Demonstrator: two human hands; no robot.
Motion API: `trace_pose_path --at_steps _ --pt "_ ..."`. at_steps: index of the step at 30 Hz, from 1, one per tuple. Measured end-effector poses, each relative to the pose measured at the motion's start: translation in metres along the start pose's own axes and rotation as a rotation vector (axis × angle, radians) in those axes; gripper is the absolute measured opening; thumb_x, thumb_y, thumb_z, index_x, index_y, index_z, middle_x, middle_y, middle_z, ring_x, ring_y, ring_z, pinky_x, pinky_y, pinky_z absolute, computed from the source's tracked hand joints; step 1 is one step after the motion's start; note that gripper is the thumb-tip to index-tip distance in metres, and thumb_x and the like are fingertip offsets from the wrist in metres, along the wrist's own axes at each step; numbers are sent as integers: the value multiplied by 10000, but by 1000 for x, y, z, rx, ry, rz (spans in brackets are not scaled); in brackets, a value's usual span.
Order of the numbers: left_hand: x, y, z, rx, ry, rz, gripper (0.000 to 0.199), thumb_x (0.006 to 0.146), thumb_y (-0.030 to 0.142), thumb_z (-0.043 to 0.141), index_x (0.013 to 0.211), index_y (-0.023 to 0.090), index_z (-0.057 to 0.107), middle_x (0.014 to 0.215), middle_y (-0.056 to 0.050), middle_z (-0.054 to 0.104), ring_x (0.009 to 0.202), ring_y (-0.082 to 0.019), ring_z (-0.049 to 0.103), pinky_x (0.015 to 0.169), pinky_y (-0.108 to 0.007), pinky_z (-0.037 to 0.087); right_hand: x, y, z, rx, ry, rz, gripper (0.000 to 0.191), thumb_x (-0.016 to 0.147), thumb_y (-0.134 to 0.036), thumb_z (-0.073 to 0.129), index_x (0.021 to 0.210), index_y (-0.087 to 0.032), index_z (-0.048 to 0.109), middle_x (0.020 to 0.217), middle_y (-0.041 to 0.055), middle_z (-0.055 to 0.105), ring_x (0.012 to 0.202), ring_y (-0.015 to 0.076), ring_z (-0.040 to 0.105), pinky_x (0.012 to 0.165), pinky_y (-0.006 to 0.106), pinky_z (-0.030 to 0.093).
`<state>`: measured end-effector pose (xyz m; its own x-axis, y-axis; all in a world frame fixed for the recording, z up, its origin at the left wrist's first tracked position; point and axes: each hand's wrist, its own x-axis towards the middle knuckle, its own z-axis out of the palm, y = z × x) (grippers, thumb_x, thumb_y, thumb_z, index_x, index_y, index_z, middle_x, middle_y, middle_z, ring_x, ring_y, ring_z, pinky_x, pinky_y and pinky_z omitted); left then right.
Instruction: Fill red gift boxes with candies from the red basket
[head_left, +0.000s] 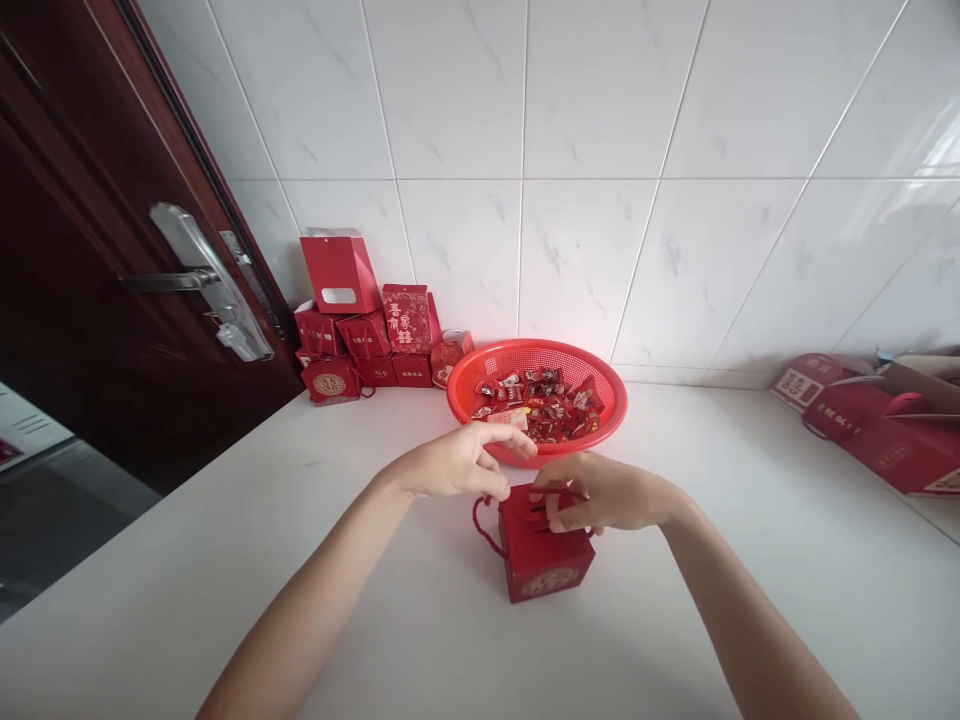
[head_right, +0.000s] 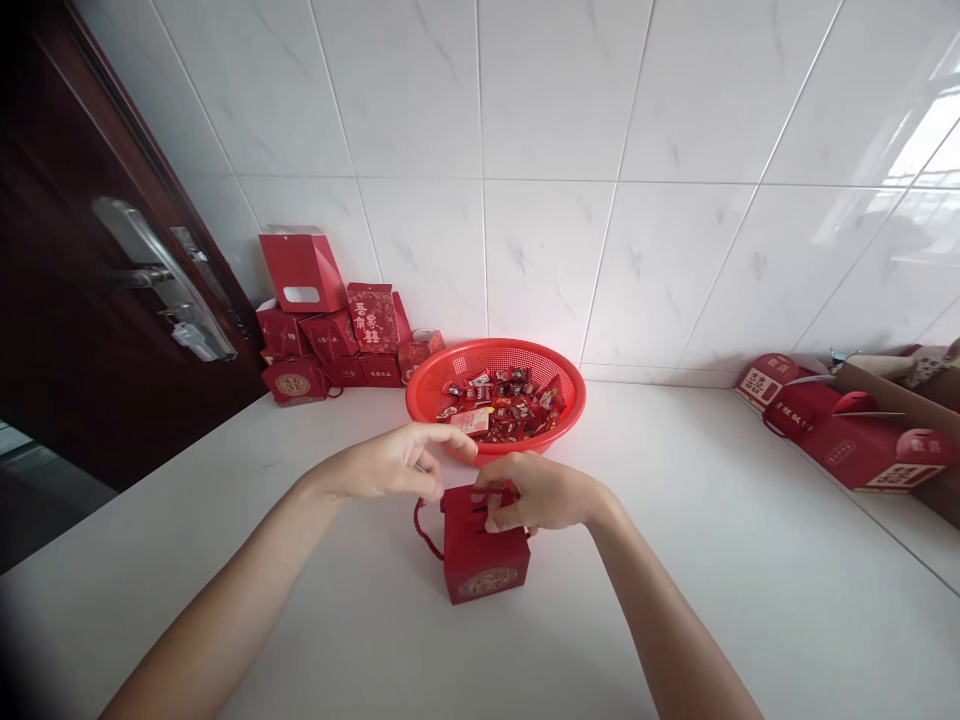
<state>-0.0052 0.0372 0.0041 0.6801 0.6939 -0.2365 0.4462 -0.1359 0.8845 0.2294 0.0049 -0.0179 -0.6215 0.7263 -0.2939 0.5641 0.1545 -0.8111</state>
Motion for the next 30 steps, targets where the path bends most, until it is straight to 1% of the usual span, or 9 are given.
trace_pose_path --at_steps 3,6,12,16,18,21,23,26,30 --pt "-4 7 1 -250 42 141 400 695 239 726 1084 182 654 1434 -141 555 916 -204 682 755 -328 560 -3 -4 0 25 86 -27 152 820 -285 692 917 -170 671 827 14 658 628 117 584 513 235 511" --pt "-9 13 3 -439 83 217 386 750 281 735 1110 182 636 1364 -134 600 976 -230 694 884 -407 565 -10 -12 -2 142 212 -84 265 854 -426 694 831 -163 670 716 4 638 584 115 573 532 252 504" --pt "-20 20 12 -505 50 306 414 783 315 743 1159 199 615 1384 -128 585 1079 -280 691 1034 -488 507 -28 -30 -3 256 368 -199 463 874 -611 648 740 -169 612 646 13 634 602 126 595 587 263 488" --pt "-21 20 19 -521 24 392 394 792 295 751 1153 207 619 1379 -114 590 1217 -321 632 1094 -515 457 -30 -34 2 334 407 -217 422 805 -577 743 801 -173 622 718 15 646 680 146 613 627 282 502" --pt "-20 19 23 -533 8 429 404 791 276 753 1169 212 624 1383 -109 589 1244 -334 616 1089 -517 464 -29 -34 5 348 464 -210 378 753 -493 810 820 -177 614 737 1 634 688 147 614 614 279 497" --pt "-18 17 30 -499 19 461 453 790 249 759 1219 222 616 1394 -102 578 1273 -335 596 1076 -489 491 -27 -36 10 333 538 -204 252 770 -359 775 819 -183 601 723 -8 638 675 149 633 603 277 502" --pt "-16 16 37 -435 85 476 477 797 226 764 1244 231 599 1406 -98 561 1265 -321 603 1049 -457 521 -28 -38 11 338 550 -175 177 778 -290 724 804 -192 579 685 -5 668 642 157 652 591 282 512" --pt "-13 15 45 -272 254 527 439 817 214 756 1227 239 599 1396 -86 555 1168 -269 658 987 -407 558 -29 -42 12 354 582 -126 118 770 -228 677 792 -205 564 634 -5 694 590 165 665 587 293 534" --pt "-5 11 53 26 492 537 426 788 264 791 1180 244 623 1214 -61 637 1045 -223 659 963 -400 547 -31 -44 13 336 641 -138 93 799 -211 640 732 -207 575 600 -9 683 573 158 660 580 278 525"
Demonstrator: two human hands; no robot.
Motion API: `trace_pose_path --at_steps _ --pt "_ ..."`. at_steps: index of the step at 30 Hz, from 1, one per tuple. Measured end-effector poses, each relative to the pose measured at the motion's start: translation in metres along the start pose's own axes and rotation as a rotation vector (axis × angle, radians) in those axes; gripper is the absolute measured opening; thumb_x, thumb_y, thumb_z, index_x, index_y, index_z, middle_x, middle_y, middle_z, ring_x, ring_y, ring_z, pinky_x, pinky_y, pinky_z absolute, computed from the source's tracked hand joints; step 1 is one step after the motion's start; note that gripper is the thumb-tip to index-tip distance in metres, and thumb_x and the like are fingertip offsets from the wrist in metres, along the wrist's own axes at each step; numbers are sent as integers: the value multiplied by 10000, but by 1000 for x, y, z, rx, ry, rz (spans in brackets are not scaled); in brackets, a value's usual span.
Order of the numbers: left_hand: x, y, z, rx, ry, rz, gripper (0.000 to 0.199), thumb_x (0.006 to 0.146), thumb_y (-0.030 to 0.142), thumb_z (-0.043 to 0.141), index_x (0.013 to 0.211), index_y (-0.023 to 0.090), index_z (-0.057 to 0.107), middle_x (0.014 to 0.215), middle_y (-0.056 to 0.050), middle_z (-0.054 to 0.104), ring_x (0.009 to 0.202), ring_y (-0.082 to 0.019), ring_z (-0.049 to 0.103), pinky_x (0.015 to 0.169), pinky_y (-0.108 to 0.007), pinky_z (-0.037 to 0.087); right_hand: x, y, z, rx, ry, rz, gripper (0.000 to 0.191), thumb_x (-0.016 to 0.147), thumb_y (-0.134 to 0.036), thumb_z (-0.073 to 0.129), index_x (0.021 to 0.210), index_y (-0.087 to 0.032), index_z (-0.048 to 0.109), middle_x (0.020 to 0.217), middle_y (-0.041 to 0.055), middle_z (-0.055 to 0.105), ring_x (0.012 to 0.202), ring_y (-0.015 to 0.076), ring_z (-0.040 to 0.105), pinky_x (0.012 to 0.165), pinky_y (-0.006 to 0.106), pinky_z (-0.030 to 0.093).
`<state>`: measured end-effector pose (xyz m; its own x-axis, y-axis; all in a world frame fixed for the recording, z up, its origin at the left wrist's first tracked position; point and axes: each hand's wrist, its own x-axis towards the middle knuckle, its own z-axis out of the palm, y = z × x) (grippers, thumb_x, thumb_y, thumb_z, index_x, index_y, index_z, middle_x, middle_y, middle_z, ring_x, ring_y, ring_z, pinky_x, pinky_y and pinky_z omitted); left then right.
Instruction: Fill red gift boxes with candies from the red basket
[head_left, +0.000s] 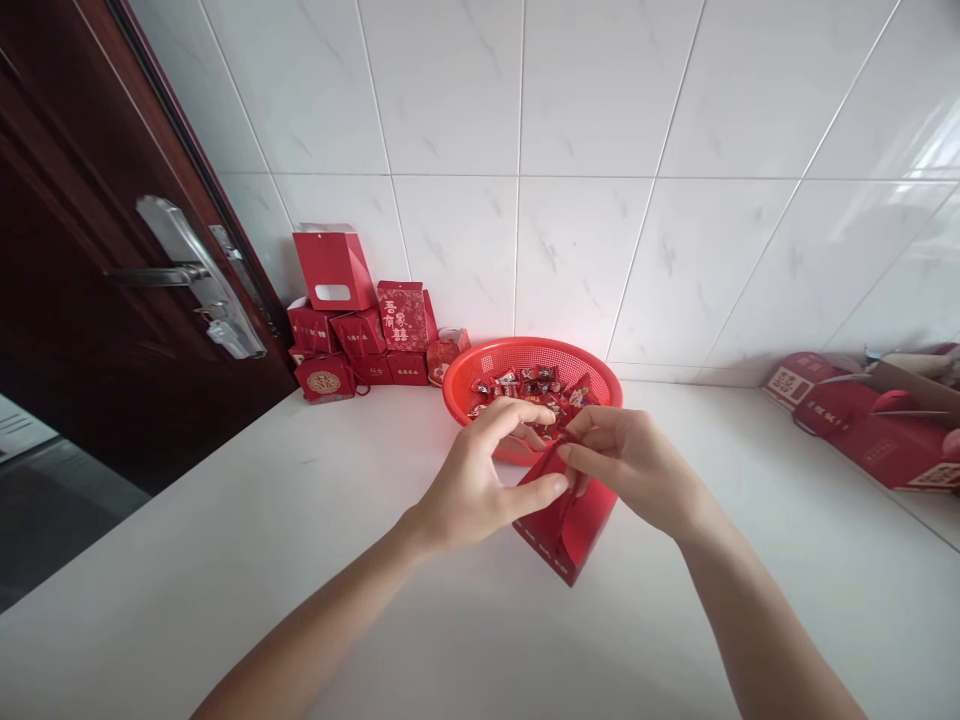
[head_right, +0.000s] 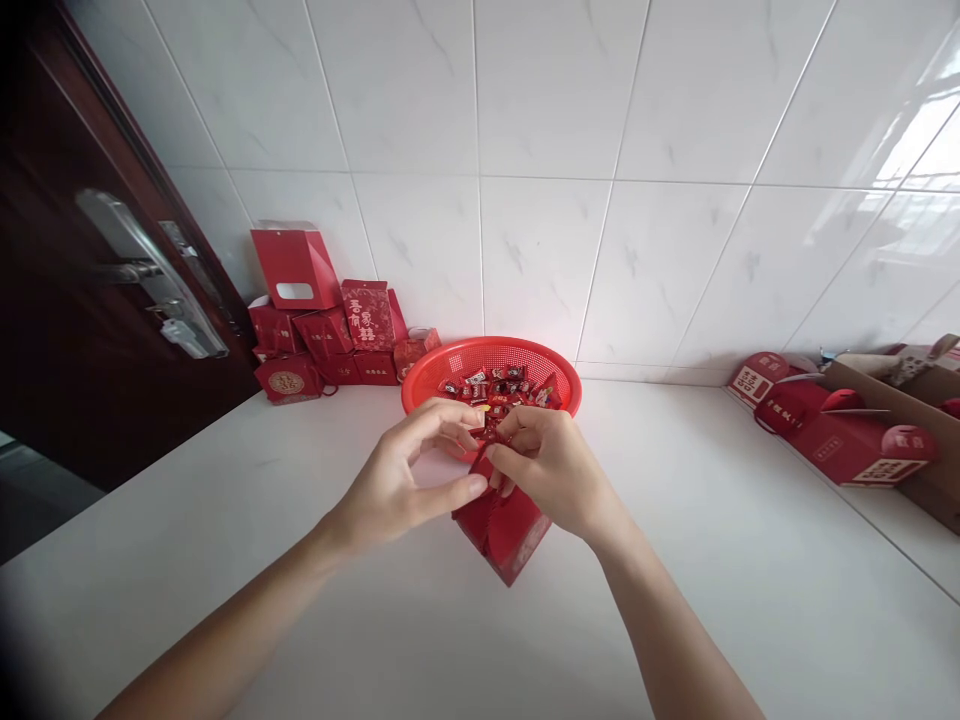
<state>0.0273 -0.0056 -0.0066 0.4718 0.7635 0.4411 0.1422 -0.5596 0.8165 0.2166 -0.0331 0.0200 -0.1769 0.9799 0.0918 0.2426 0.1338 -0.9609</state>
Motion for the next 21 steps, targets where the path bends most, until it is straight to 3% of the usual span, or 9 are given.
trace_pose_path --at_steps 5,8,13,16,21 --pt "-3 -10 16 218 -42 -56 271 776 373 795 960 230 656 1127 -61 603 1207 -285 557 997 -421 515 -2 3 1 16 38 -38 99 842 -244 628 772 -218 563 616 -13 685 593 159 651 577 272 509" --pt "-6 -13 22 271 -131 -107 194 797 348 750 868 217 627 1111 -53 570 1094 -256 602 929 -397 541 -2 5 0 33 18 -55 123 857 -266 619 781 -222 534 655 -2 691 659 178 669 645 302 529" --pt "-7 -16 24 321 -204 -175 137 790 256 696 900 217 626 1144 -45 579 1006 -233 621 889 -388 534 0 8 -4 33 -93 -30 132 850 -291 605 776 -220 522 686 8 676 709 190 661 690 329 535" --pt "-6 -19 24 295 -250 -170 189 774 217 693 952 222 631 1160 -38 602 1001 -226 628 883 -362 521 -1 10 -4 -129 -107 -5 111 818 -252 603 740 -217 533 717 13 675 719 185 651 668 315 518" --pt "-4 -28 26 210 -408 -139 179 774 164 659 936 214 602 1011 -14 654 958 -216 639 801 -314 521 -3 12 -10 -437 -87 25 95 807 -169 544 730 -222 531 755 10 696 709 173 641 619 287 471"
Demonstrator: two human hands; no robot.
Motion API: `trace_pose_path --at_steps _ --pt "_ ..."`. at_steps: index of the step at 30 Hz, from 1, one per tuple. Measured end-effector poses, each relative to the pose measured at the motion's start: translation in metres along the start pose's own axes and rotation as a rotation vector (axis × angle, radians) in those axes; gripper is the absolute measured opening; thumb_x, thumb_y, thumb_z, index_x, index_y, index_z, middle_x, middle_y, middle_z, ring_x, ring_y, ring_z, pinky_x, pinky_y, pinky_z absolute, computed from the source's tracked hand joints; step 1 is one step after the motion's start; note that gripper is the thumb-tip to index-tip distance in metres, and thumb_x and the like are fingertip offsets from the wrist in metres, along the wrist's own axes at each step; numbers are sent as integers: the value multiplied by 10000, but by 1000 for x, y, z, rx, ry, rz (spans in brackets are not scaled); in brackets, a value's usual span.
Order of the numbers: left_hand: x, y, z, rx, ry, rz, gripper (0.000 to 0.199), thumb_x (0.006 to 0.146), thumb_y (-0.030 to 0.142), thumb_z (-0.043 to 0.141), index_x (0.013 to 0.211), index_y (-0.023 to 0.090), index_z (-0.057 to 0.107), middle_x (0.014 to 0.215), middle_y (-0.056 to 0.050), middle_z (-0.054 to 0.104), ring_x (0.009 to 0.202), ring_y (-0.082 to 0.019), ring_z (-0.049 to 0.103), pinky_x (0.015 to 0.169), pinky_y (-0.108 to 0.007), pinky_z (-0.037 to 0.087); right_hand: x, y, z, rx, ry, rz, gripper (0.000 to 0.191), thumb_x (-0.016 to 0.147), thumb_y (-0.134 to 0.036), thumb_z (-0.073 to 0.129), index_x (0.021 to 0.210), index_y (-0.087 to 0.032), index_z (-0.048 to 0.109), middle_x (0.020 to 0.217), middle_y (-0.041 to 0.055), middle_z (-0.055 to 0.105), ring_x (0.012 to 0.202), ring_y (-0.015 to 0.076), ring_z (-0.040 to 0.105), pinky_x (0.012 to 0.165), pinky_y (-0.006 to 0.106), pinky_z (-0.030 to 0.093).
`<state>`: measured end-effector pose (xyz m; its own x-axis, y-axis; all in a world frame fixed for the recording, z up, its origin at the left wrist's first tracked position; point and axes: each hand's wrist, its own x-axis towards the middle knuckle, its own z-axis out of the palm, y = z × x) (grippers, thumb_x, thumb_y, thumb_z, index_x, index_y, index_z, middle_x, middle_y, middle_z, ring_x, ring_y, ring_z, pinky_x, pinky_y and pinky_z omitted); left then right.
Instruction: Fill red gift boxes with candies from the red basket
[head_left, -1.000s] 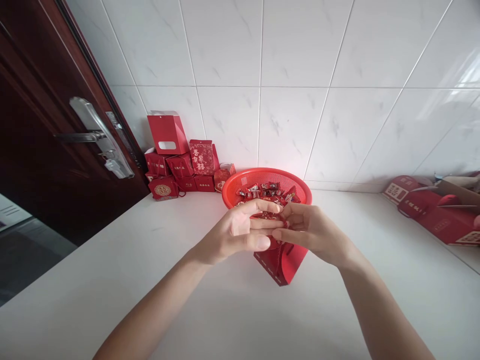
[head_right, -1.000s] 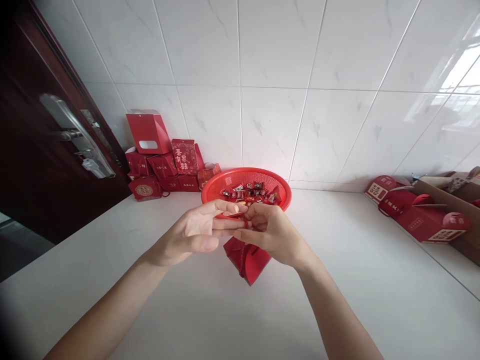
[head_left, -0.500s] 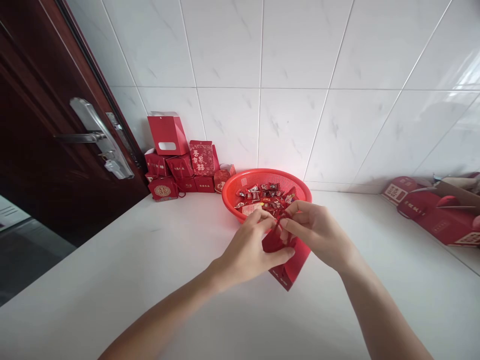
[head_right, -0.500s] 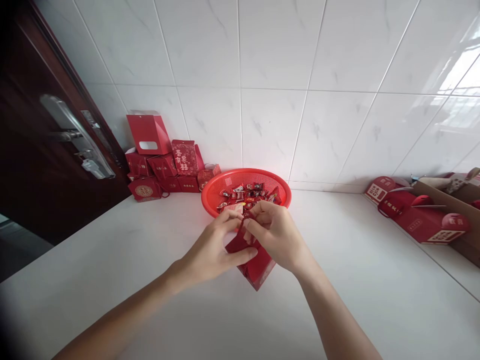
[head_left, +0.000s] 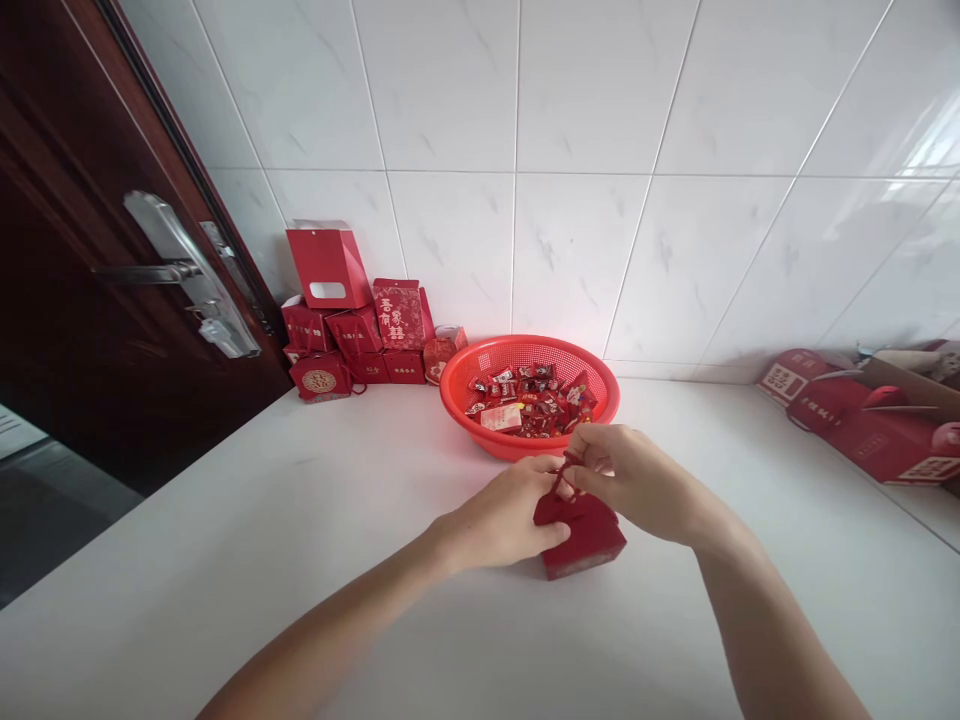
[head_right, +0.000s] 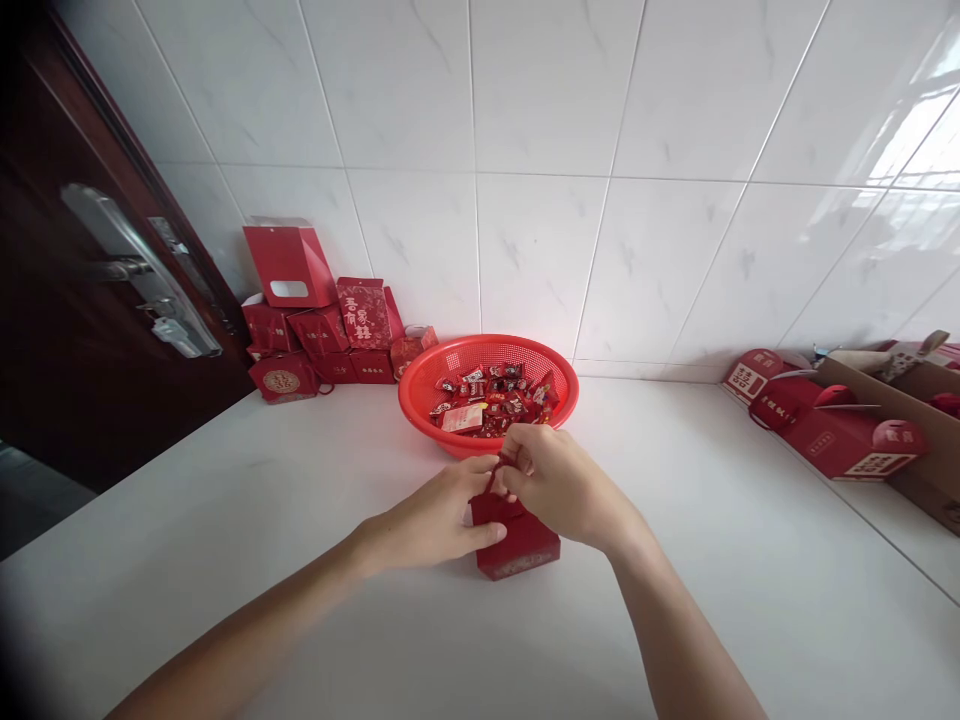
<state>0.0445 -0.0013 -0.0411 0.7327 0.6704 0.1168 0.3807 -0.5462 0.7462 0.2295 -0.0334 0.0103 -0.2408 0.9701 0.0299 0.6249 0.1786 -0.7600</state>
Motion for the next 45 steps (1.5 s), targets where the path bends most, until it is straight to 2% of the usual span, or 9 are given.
trace_pose_path --at_steps 6,10,13,16,19,23,29,38,45 --pt "4 -1 0 -84 -30 32 729 782 439 783 1432 271 499 1439 -90 571 1311 -322 539 1041 -435 477 -4 11 -24 -250 174 13 97 795 -230 560 700 -224 578 697 4 665 641 165 592 547 265 401" --pt "4 -3 3 -81 -6 30 860 796 430 772 1546 302 371 1459 -95 561 1332 -314 528 1051 -436 477 -11 17 -46 -279 299 105 115 787 -252 576 682 -216 608 643 1 654 612 161 591 537 260 394" --pt "7 -12 17 -22 104 -42 679 821 376 728 1442 213 506 1318 -133 638 1175 -291 614 975 -421 511 -15 22 -63 -278 396 241 120 782 -253 592 675 -207 621 628 10 661 608 170 599 534 266 400" --pt "10 -26 44 -65 83 -10 189 856 321 648 940 166 716 924 -71 703 857 -200 654 809 -322 536 -15 32 -77 -257 518 350 111 768 -249 609 671 -200 629 625 25 669 608 180 606 544 279 419" --pt "10 -41 77 -149 -52 56 144 833 283 653 748 173 690 776 -30 676 714 -149 620 699 -260 508 -11 50 -87 -235 606 417 93 749 -236 625 662 -204 624 637 34 680 627 190 618 567 292 437" --pt "6 -53 107 -47 -135 181 46 766 197 687 722 188 696 727 -12 669 721 -154 601 784 -286 500 -3 78 -96 -251 644 481 95 713 -212 634 620 -210 611 650 56 683 642 207 620 574 314 448" --pt "5 -54 107 -45 -145 165 56 782 197 671 747 190 714 736 -20 665 729 -159 604 715 -267 497 6 105 -102 -248 617 478 92 649 -195 661 579 -209 602 637 64 676 650 209 617 549 297 439" --pt "7 -59 108 -85 -155 156 50 769 181 685 760 181 735 731 -17 651 724 -152 602 691 -252 501 11 112 -88 -279 579 527 129 615 -175 681 547 -206 576 633 47 639 641 196 577 530 287 386" --pt "8 -58 108 -118 -165 128 42 767 179 692 750 180 730 730 -15 637 717 -152 602 700 -257 502 -1 119 -98 112 837 409 151 631 -291 727 578 -202 616 607 31 626 603 184 555 532 306 383"
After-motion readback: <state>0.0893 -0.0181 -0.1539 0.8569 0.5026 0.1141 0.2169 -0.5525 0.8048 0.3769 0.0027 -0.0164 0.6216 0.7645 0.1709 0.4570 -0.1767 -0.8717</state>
